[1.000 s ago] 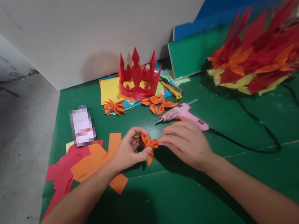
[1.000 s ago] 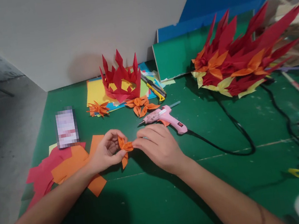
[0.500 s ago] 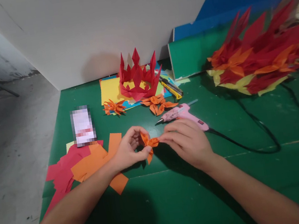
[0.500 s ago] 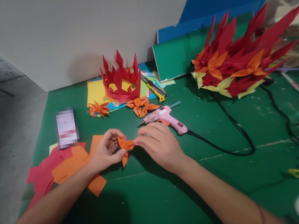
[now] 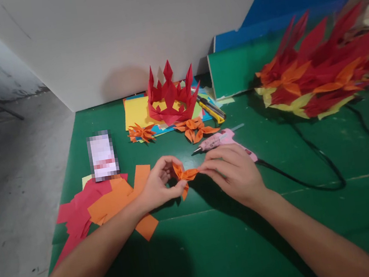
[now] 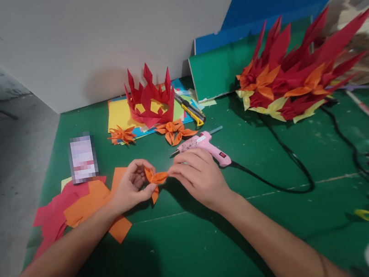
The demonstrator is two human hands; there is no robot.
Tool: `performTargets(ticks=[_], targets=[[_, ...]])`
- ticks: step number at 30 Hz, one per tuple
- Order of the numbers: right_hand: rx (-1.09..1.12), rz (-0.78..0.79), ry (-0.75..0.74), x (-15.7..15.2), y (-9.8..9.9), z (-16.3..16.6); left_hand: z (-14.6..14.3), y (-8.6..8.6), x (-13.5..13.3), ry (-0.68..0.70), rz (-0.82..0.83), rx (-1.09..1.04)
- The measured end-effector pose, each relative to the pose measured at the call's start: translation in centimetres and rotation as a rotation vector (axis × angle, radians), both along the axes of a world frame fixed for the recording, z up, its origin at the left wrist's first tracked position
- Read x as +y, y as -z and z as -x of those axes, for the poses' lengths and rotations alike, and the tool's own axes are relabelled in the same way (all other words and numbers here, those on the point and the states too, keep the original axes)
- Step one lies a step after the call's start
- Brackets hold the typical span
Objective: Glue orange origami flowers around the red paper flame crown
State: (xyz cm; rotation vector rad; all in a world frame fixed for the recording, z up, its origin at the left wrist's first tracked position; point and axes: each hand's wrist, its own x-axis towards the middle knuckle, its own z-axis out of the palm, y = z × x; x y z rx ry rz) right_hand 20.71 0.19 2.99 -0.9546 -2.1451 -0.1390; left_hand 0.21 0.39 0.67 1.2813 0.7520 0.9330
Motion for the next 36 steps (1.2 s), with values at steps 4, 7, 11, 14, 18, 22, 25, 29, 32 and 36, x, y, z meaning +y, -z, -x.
performTargets(ticks=[4, 7, 11, 14, 18, 22, 25, 29, 32, 36], targets=[[-0.007, 0.029, -0.021, -0.3, 0.1, 0.2, 0.0, 0.1, -0.1, -0.040, -0.033, 0.092], [-0.010, 0.083, -0.031, -0.6, 0.3, 0.5, -0.1, 0.2, -0.3, -0.027, -0.050, 0.132], [-0.024, 0.095, -0.047, -0.8, 0.4, 0.9, -0.2, 0.3, -0.4, -0.020, -0.060, 0.151], [-0.030, 0.083, -0.041, -0.8, 0.3, 1.0, -0.3, 0.4, -0.4, -0.005, -0.071, 0.151], [-0.062, 0.100, -0.044, -1.0, 0.1, 1.2, -0.2, 0.6, -0.3, 0.020, -0.052, 0.132], [-0.092, 0.069, -0.077, -1.2, 0.1, 1.4, -0.2, 0.6, -0.3, 0.054, -0.003, 0.079], [-0.092, 0.049, -0.085, -1.1, 0.1, 1.3, -0.2, 0.5, -0.3, 0.058, 0.032, 0.032], [-0.057, 0.062, -0.024, -0.6, 0.1, 0.8, 0.0, 0.2, 0.0, 0.020, 0.069, 0.024], [-0.070, 0.048, 0.021, -0.3, 0.1, 0.4, 0.0, 0.2, 0.1, -0.001, 0.072, 0.040], [-0.104, 0.003, 0.034, -0.2, -0.1, 0.1, 0.1, 0.3, 0.1, 0.003, -0.025, 0.046]])
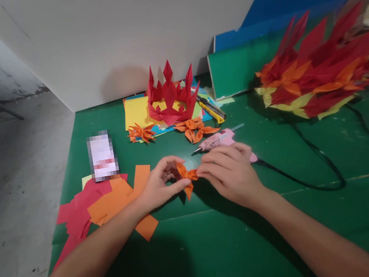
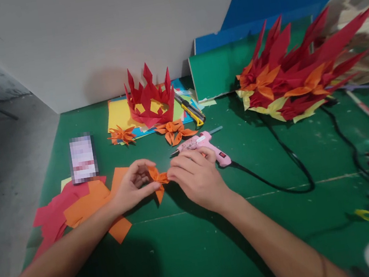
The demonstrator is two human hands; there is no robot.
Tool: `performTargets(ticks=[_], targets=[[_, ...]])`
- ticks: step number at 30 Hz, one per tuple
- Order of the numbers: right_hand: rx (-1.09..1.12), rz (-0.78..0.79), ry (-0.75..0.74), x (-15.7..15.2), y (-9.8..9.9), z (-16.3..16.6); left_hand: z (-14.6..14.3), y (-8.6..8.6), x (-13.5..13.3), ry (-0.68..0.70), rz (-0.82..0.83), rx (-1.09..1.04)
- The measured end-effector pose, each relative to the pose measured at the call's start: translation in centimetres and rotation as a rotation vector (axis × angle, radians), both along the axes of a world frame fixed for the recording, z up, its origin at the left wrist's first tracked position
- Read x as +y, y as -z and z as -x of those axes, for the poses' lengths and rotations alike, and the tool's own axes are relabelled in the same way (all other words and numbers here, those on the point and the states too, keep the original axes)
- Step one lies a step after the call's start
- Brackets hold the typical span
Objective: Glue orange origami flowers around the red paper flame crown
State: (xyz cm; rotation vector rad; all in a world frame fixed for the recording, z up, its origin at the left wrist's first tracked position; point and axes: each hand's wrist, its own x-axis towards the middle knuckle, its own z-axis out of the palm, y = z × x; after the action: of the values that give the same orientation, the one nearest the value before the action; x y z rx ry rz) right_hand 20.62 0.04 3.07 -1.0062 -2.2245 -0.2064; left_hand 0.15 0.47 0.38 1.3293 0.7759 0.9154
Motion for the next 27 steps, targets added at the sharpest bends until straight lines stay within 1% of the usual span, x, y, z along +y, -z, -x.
performTargets(ticks=[2, 3, 4, 6, 7, 8, 9, 10, 11, 14, 15, 16, 17, 19, 22, 25, 27], targets=[[-0.003, 0.020, -0.015, 0.1, 0.0, -0.3, 0.3, -0.1, 0.4, -0.081, -0.105, 0.033], [-0.003, 0.059, -0.046, 0.2, 0.0, -0.5, 0.5, -0.1, 0.7, -0.165, -0.168, 0.079], [-0.010, 0.118, -0.097, 0.2, 0.1, -0.6, 0.8, -0.2, 1.2, -0.279, -0.244, 0.148], [-0.039, 0.274, -0.240, 0.3, 0.1, -0.9, 1.5, -0.3, 2.2, -0.524, -0.412, 0.375], [-0.058, 0.362, -0.321, 0.2, 0.1, -1.0, 1.8, -0.3, 2.7, -0.590, -0.497, 0.484], [-0.068, 0.440, -0.390, 0.2, 0.1, -1.0, 2.2, -0.3, 3.1, -0.629, -0.560, 0.587], [-0.056, 0.493, -0.428, 0.1, 0.1, -1.0, 2.4, -0.2, 3.5, -0.618, -0.592, 0.697], [-0.009, 0.511, -0.418, 0.1, 0.1, -1.0, 2.7, -0.1, 3.8, -0.595, -0.602, 0.803], [0.064, 0.497, -0.356, 0.0, 0.0, -0.9, 2.8, 0.1, 4.0, -0.566, -0.598, 0.897], [0.290, 0.361, -0.021, -0.3, -0.3, -0.9, 3.0, 0.6, 4.3, -0.465, -0.576, 1.108], [0.329, 0.327, 0.067, -0.4, -0.4, -0.9, 3.0, 0.7, 4.3, -0.433, -0.578, 1.158], [0.342, 0.307, 0.121, -0.5, -0.5, -0.9, 3.0, 0.8, 4.2, -0.407, -0.583, 1.202], [0.340, 0.292, 0.145, -0.6, -0.6, -0.9, 2.9, 0.8, 4.2, -0.392, -0.591, 1.239], [0.327, 0.253, 0.148, -0.7, -0.7, -1.0, 2.9, 0.7, 4.0, -0.396, -0.611, 1.290], [0.329, 0.177, 0.171, -0.4, -0.7, -1.5, 2.8, 0.5, 3.8, -0.449, -0.639, 1.271], [0.403, 0.112, 0.313, 0.2, -0.5, -2.5, 2.7, 0.1, 3.7, -0.552, -0.633, 1.172], [0.427, 0.098, 0.408, 0.6, -0.4, -3.4, 2.7, -0.3, 3.6, -0.634, -0.643, 1.113]])
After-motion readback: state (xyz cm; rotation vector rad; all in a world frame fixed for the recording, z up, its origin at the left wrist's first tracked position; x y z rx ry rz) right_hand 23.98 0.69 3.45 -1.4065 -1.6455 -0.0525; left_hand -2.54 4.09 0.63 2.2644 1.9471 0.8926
